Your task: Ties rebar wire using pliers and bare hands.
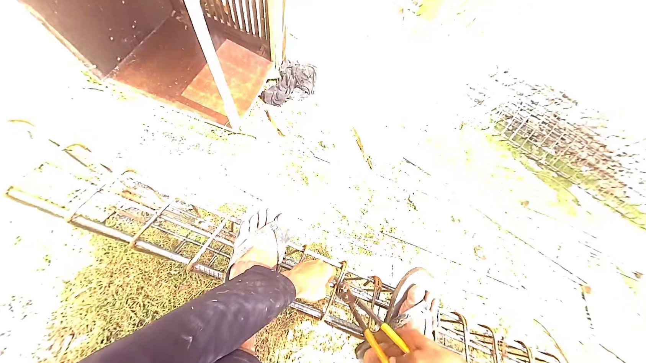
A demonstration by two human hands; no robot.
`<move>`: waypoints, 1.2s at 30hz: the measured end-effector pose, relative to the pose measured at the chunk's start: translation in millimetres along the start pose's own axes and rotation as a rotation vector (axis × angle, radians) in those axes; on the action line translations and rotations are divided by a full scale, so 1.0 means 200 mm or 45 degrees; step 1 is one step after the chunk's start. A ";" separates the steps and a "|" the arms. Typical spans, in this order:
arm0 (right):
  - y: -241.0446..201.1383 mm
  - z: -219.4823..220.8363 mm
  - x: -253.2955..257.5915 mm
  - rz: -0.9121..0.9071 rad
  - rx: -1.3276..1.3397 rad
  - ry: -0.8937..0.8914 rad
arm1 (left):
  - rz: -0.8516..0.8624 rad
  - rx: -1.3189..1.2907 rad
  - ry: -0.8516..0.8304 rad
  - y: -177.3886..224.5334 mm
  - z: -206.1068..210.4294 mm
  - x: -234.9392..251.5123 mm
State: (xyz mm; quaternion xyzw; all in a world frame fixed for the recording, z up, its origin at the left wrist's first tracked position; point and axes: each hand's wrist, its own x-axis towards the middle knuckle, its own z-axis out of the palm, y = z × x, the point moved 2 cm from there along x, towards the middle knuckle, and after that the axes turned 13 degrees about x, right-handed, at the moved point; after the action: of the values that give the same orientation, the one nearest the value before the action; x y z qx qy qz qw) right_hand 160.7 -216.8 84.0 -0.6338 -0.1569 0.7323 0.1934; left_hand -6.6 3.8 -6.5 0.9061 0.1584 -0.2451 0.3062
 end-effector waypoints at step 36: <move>-0.39 0.11 -0.06 0.181 -1.403 0.279 | 0.020 0.114 0.033 0.05 -0.03 -0.01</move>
State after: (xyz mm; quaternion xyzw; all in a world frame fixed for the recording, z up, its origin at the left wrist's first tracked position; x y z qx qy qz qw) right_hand 147.0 -153.5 134.3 -0.7224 -0.4518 0.4833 -0.2008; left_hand -1.7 0.9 3.4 0.9232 0.1443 -0.2377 0.2652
